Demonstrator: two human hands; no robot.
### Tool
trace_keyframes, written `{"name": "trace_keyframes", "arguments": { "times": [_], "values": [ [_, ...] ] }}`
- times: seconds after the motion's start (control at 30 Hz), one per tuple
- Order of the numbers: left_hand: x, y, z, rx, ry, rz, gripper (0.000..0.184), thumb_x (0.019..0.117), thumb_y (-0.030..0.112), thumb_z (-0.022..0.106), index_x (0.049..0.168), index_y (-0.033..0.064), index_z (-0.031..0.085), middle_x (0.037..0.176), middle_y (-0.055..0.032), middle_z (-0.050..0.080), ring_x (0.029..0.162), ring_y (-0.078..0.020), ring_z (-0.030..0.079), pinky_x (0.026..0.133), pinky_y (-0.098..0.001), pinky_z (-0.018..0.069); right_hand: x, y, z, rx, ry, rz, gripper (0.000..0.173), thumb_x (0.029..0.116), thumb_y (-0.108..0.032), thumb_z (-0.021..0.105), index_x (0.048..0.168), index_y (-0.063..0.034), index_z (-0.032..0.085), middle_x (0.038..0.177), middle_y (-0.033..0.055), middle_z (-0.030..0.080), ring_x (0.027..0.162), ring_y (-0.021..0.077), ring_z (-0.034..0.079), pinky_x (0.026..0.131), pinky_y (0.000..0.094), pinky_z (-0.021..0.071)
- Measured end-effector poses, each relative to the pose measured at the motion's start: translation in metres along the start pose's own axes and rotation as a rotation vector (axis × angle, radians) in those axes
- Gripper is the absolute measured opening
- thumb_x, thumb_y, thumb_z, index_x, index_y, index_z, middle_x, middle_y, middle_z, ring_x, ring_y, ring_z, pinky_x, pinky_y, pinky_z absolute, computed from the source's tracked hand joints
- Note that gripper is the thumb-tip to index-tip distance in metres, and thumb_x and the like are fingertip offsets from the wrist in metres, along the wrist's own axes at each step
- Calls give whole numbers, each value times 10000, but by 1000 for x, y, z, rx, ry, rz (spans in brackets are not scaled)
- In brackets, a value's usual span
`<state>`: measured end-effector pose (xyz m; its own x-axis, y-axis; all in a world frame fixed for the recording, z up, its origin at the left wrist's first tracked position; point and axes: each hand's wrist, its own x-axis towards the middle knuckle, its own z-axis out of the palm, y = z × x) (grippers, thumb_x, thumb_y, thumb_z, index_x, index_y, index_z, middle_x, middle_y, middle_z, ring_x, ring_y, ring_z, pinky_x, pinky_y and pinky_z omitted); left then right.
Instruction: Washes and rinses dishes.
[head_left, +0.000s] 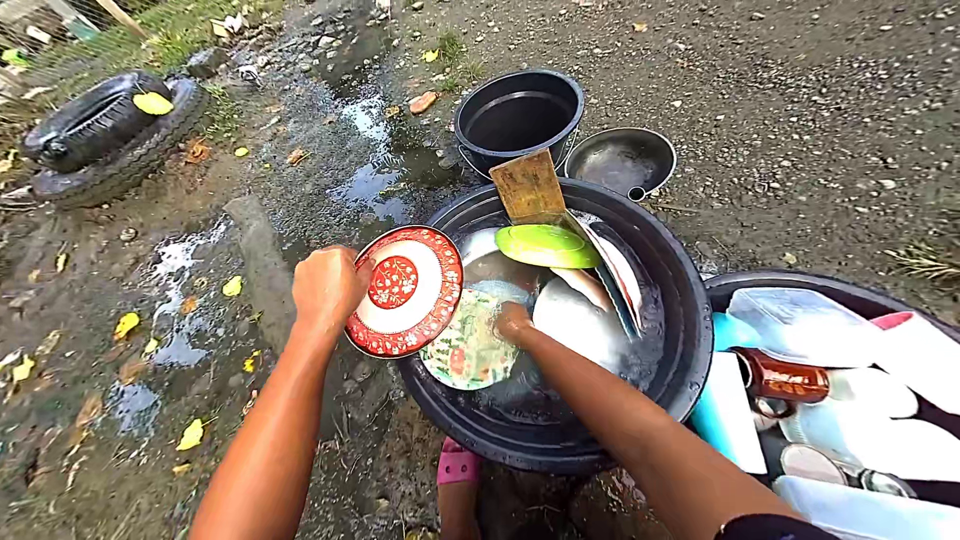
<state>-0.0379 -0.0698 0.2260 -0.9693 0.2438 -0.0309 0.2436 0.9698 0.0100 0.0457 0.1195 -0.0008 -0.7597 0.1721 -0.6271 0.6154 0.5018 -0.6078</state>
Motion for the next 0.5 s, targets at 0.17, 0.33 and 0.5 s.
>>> {"name": "trace_keyframes", "arguments": {
  "times": [0.17, 0.33, 0.5],
  "values": [
    [12, -4, -11, 88, 17, -56, 382, 1049, 253, 590, 938, -101, 681, 1039, -354, 667, 1057, -554, 635, 847, -702, 472, -18, 5, -10, 348, -13, -7, 451, 994, -17, 567, 1434, 9, 471, 1271, 262, 586, 1027, 334, 650, 847, 475, 550],
    [22, 0, -16, 185, -33, -82, 353, 1045, 213, 591, 963, -122, 666, 1062, -369, 656, 1079, -551, 633, 846, -687, 489, -55, 2, -36, 430, 104, -5, 456, 1005, -6, 517, 1454, -5, 440, 1301, 263, 573, 1077, 345, 646, 863, 491, 546],
    [29, -2, 3, 227, -100, -16, 309, 1038, 190, 597, 964, -96, 689, 1059, -339, 673, 1072, -531, 643, 838, -675, 507, -107, -14, -76, 628, 151, -80, 477, 1017, -12, 511, 1470, -23, 362, 1229, 227, 578, 952, 270, 666, 752, 417, 575]
  ]
}}
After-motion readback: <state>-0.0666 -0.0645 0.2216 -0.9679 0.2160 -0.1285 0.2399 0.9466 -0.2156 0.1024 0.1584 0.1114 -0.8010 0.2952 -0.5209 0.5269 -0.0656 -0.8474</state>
